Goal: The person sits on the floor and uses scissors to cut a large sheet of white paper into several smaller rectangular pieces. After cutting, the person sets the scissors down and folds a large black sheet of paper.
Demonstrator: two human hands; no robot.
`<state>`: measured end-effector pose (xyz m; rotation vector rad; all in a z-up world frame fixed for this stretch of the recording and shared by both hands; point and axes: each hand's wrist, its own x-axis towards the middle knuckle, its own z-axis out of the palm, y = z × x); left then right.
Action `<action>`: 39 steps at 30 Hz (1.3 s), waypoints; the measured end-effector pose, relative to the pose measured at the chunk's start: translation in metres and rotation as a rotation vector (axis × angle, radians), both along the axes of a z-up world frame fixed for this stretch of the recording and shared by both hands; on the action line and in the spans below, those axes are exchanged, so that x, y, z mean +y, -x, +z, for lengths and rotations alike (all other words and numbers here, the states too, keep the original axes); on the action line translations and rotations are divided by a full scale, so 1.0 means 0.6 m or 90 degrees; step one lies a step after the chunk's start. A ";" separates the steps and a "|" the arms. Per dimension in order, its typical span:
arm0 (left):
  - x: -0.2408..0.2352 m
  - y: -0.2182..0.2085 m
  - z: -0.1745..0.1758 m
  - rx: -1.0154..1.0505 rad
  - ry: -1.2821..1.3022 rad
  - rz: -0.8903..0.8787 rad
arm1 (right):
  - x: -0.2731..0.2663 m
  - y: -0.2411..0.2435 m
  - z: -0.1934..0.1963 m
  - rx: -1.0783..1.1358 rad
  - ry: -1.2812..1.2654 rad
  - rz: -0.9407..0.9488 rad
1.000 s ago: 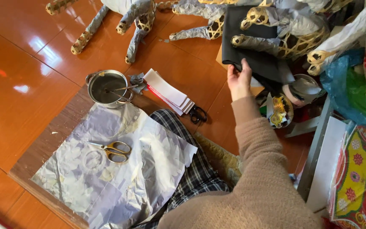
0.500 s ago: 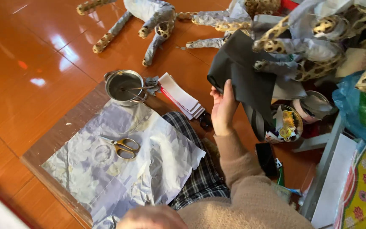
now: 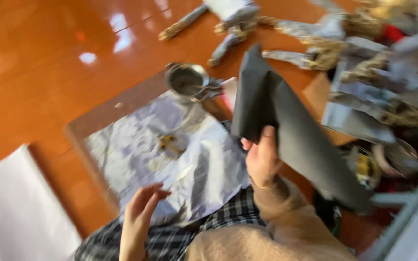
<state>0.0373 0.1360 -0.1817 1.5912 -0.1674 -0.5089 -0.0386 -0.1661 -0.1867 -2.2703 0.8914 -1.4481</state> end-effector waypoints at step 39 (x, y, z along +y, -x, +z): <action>0.670 -0.204 -0.542 0.030 -0.841 0.664 | 0.330 -0.243 -0.402 0.595 -1.140 0.503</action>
